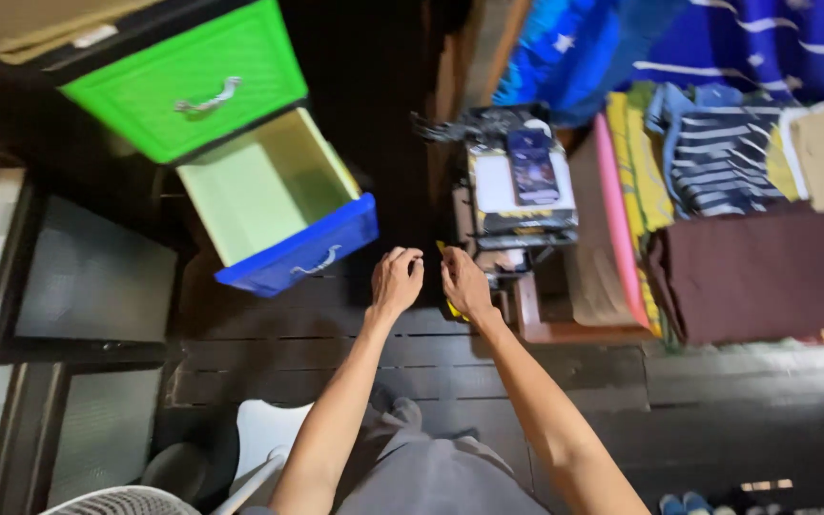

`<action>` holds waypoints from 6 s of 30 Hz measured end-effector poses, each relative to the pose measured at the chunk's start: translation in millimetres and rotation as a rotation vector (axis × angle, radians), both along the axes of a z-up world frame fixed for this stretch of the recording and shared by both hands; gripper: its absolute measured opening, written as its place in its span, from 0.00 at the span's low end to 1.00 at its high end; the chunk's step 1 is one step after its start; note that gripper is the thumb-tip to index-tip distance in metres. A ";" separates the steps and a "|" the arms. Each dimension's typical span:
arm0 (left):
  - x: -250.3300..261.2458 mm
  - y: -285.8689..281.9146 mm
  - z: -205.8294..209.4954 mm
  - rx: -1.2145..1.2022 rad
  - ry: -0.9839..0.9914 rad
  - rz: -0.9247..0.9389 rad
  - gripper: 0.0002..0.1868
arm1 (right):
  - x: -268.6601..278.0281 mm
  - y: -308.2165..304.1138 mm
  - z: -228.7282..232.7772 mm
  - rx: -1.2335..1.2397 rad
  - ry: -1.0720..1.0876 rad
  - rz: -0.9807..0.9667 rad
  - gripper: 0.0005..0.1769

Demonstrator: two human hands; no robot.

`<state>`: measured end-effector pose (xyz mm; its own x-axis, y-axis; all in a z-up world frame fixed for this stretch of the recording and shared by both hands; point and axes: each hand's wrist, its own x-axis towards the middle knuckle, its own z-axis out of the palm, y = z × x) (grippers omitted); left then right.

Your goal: The person opens a plastic storage drawer, picks up folded shirts one at a time from a bed, and places them into the drawer.

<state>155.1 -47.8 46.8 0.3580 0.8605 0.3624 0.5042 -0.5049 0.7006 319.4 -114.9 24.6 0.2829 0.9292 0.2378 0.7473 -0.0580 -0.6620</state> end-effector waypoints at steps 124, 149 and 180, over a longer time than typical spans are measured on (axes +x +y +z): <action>1380.9 -665.1 35.8 -0.138 0.236 -1.323 0.13 | 1202.4 -805.0 25.3 0.053 0.115 -1.262 0.13; 1574.3 -738.3 65.8 -0.150 0.172 -0.916 0.12 | 1474.9 -852.7 31.3 0.167 0.027 -0.817 0.13; 1701.1 -561.0 64.2 -0.174 0.095 -0.545 0.10 | 1663.3 -637.0 72.2 0.066 0.102 -0.404 0.12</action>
<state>1856.2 -608.8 111.0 0.7900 0.5871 0.1765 0.2690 -0.5907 0.7608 1982.6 -751.8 96.8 0.6462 0.7226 0.2455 0.6038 -0.2874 -0.7435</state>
